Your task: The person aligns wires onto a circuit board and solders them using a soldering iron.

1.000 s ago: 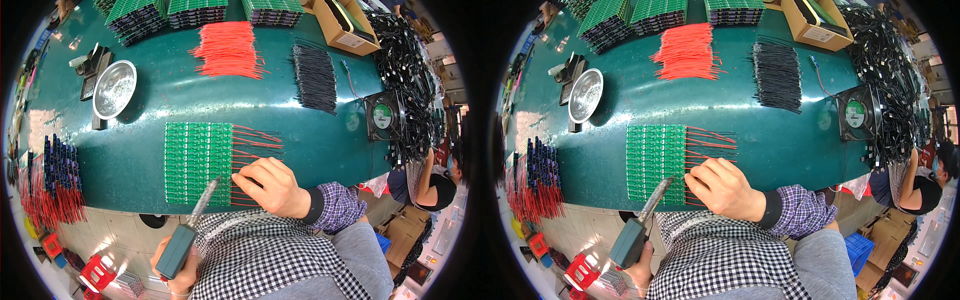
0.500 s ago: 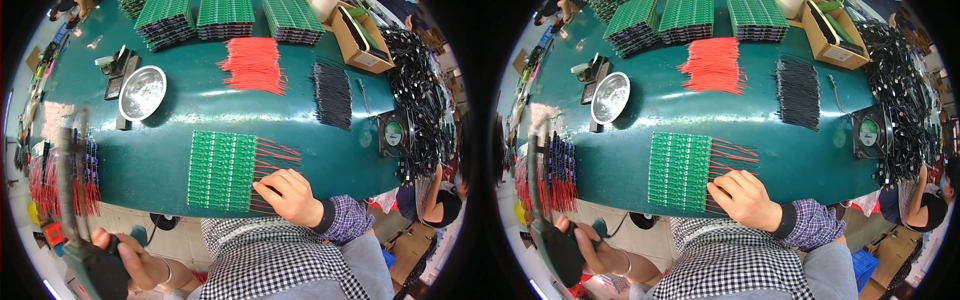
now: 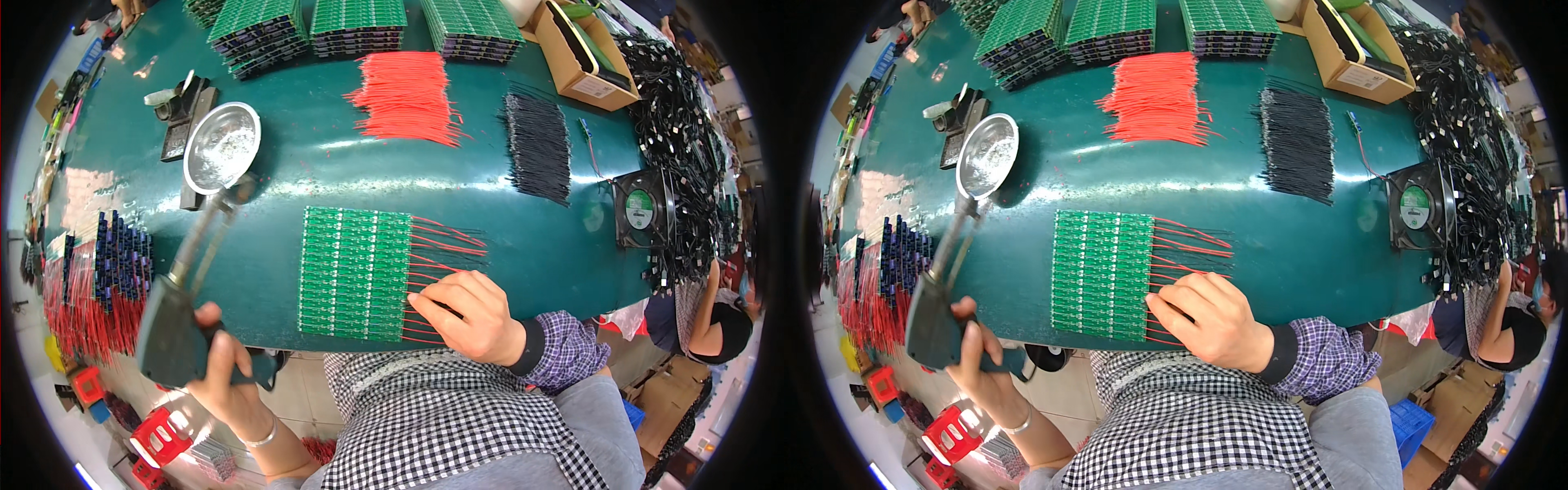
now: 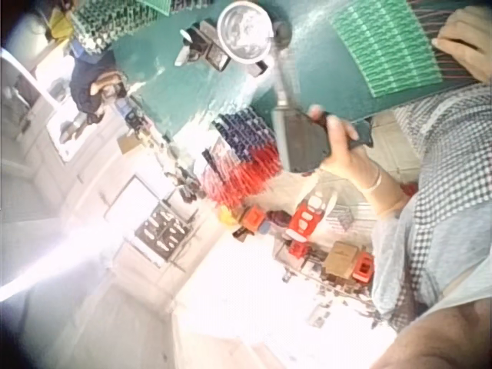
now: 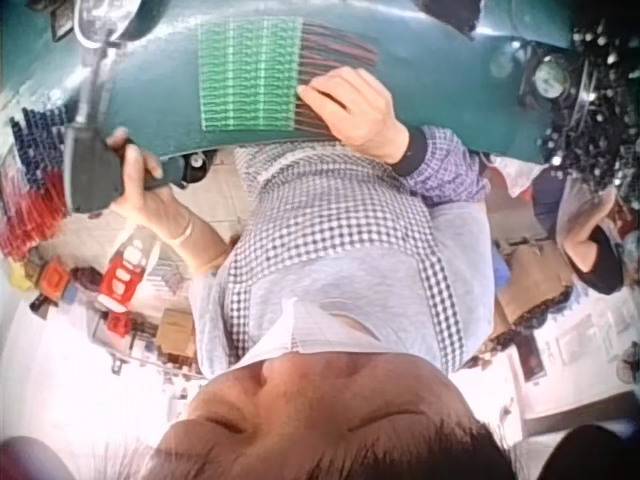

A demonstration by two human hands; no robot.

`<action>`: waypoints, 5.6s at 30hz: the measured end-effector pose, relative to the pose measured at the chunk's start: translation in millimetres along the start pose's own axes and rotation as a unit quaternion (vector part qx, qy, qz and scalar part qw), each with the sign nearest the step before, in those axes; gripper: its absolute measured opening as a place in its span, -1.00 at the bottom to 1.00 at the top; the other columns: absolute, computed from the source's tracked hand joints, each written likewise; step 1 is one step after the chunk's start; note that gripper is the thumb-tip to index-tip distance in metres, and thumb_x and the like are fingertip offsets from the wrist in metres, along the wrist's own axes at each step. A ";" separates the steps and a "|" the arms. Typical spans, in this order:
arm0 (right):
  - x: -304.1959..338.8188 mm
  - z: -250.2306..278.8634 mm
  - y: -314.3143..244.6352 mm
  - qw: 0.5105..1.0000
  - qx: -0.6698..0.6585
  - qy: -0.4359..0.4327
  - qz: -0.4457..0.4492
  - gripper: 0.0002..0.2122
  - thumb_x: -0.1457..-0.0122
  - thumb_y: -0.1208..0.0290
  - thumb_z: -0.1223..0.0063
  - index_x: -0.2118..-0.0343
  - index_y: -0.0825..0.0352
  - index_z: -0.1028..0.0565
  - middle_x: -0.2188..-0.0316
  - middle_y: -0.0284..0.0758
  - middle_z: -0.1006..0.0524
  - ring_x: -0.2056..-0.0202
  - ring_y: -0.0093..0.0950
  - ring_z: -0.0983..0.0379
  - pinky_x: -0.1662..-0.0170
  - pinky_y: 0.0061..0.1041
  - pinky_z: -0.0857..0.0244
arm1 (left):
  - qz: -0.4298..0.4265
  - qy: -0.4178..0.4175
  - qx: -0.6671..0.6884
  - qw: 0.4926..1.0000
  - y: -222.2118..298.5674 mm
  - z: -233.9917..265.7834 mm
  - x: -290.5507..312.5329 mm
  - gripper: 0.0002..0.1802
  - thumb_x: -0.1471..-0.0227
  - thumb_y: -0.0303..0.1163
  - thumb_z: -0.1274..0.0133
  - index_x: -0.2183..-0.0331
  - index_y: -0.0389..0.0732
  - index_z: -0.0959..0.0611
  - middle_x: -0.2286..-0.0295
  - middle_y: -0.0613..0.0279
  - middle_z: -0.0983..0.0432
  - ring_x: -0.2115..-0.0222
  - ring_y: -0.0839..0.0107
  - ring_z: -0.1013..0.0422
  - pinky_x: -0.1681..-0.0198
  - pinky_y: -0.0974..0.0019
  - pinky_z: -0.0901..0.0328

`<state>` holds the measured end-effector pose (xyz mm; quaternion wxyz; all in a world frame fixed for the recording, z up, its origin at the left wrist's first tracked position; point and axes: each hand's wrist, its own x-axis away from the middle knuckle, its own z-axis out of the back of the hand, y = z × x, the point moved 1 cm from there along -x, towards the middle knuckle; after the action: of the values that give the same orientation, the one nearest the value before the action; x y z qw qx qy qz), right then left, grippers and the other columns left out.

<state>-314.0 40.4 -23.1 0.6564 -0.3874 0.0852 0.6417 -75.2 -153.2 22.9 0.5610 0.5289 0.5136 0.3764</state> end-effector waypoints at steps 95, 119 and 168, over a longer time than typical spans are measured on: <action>6.2 -3.0 -8.2 0.998 0.034 -0.041 0.035 -0.76 0.11 0.50 -0.21 0.31 0.40 -0.58 0.39 -0.34 -0.52 0.37 -0.44 -0.45 0.36 -0.46 -0.29 | 0.098 -0.222 -0.334 0.911 -1.9 36.4 136.5 -0.76 0.25 -0.55 -0.33 0.38 -0.30 -0.72 0.47 0.08 -0.57 0.52 0.15 -0.53 0.48 0.23 -0.37; 15.2 0.1 -12.7 0.999 -0.009 -0.030 0.043 -0.72 0.11 0.48 -0.20 0.26 0.41 -0.62 0.38 -0.34 -0.55 0.39 -0.45 -0.46 0.39 -0.48 -0.31 | 0.106 -0.171 -0.287 0.937 1.8 36.0 142.9 -0.75 0.21 -0.54 -0.33 0.37 -0.36 -0.67 0.45 0.06 -0.55 0.51 0.22 -0.48 0.43 0.26 -0.36; 19.9 -3.1 -16.4 0.999 -0.027 -0.017 0.042 -0.75 0.14 0.50 -0.23 0.31 0.41 -0.63 0.40 -0.34 -0.56 0.37 -0.43 -0.50 0.39 -0.48 -0.35 | 0.143 -0.154 -0.297 0.931 6.8 41.4 149.2 -0.75 0.19 -0.51 -0.34 0.37 -0.37 -0.66 0.45 0.09 -0.54 0.51 0.24 -0.48 0.43 0.27 -0.35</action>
<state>-294.7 56.0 -30.8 0.6194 -0.3902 0.0726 0.6774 -5.8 -16.6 -0.6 0.7053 0.4573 0.2043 0.5016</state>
